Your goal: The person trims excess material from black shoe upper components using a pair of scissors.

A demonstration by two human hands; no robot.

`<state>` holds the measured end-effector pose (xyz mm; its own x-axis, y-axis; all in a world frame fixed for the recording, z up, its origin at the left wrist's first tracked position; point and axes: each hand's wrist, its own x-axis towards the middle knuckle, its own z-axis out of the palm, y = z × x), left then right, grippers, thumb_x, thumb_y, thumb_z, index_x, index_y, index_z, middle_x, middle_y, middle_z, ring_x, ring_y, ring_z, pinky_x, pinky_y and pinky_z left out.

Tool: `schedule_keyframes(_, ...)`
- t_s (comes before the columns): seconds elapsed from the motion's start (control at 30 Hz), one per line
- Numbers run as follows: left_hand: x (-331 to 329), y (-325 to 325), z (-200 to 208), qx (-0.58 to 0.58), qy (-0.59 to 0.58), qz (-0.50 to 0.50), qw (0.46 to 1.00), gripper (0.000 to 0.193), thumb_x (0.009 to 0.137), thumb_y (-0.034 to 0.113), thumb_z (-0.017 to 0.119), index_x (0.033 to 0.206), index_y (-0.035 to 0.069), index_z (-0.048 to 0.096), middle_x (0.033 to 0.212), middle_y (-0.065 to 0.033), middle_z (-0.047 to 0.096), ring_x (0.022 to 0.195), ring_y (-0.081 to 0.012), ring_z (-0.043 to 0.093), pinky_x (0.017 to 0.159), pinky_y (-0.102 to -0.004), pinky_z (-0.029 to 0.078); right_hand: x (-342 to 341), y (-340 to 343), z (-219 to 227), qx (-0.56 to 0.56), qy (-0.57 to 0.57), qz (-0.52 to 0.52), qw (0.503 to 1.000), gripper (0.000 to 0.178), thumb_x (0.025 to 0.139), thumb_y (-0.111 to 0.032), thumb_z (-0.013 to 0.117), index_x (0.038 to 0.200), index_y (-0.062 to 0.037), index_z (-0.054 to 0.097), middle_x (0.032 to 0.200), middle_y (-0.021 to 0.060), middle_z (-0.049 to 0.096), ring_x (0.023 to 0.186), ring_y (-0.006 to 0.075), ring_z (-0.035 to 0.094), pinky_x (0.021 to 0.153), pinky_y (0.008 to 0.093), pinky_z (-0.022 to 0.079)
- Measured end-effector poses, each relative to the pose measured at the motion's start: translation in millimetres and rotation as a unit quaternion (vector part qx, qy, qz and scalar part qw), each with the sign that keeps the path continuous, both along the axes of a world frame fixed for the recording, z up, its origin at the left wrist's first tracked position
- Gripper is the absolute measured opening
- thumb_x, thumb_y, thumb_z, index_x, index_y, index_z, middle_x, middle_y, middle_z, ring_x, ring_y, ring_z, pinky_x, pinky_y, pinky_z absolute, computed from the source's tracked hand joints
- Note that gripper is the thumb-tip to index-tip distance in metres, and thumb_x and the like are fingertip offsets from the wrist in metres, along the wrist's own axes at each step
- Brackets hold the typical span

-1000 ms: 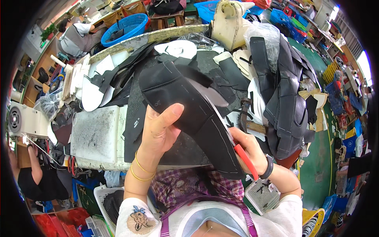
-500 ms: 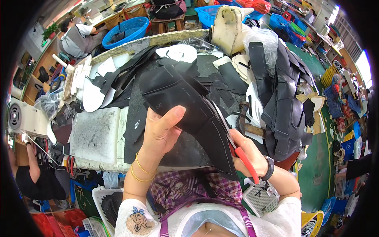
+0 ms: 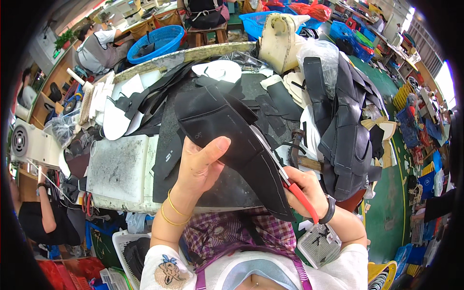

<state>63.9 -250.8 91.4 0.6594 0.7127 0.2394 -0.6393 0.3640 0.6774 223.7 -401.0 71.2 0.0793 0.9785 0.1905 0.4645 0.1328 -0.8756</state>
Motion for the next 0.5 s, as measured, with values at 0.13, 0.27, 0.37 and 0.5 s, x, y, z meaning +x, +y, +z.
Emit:
schedule_keyframes(0.13,-3,-1,-4,0.01,0.031,-0.022,0.999,0.054,0.079,0.002,0.061,0.127,0.006,0.035,0.11,-0.0089,0.055,0.098,-0.019,0.057,0.084,-0.0341,0.049,-2,9,11,-0.016,0.018,0.007,1.0,0.027,0.071,-0.004,0.053,0.098,-0.0006,0.053,0.052,0.0103,0.048,0.042,0.0208,0.048,0.045,0.0299,0.039)
schedule_keyframes(0.27,-2,-3,-3,-0.013,0.019,-0.041,0.999,0.039,0.078,-0.001,0.062,0.114,0.001,0.05,0.107,-0.0098,0.059,0.096,-0.0186,0.059,0.085,-0.0331,0.047,0,9,10,-0.051,-0.002,0.009,0.999,0.027,0.071,-0.003,0.052,0.097,0.0002,0.053,0.055,0.0125,0.048,0.044,0.0223,0.047,0.046,0.0306,0.039)
schedule_keyframes(0.37,-2,-5,-9,-0.017,0.038,-0.045,0.998,0.038,0.077,-0.003,0.061,0.113,0.001,0.052,0.107,-0.0092,0.059,0.096,-0.0181,0.058,0.085,-0.0331,0.047,-4,14,14,-0.014,0.022,0.009,1.0,0.025,0.07,-0.003,0.051,0.095,0.0001,0.052,0.057,0.0138,0.049,0.045,0.0234,0.046,0.048,0.0312,0.04)
schedule_keyframes(0.5,-2,-4,-12,-0.002,0.039,-0.054,0.998,0.036,0.078,-0.003,0.061,0.112,0.001,0.052,0.107,-0.0084,0.059,0.096,-0.0172,0.057,0.085,-0.0325,0.047,-3,16,19,-0.058,0.029,0.001,0.998,0.021,0.071,-0.004,0.051,0.092,0.0005,0.052,0.058,0.0154,0.049,0.047,0.0278,0.049,0.049,0.0329,0.041)
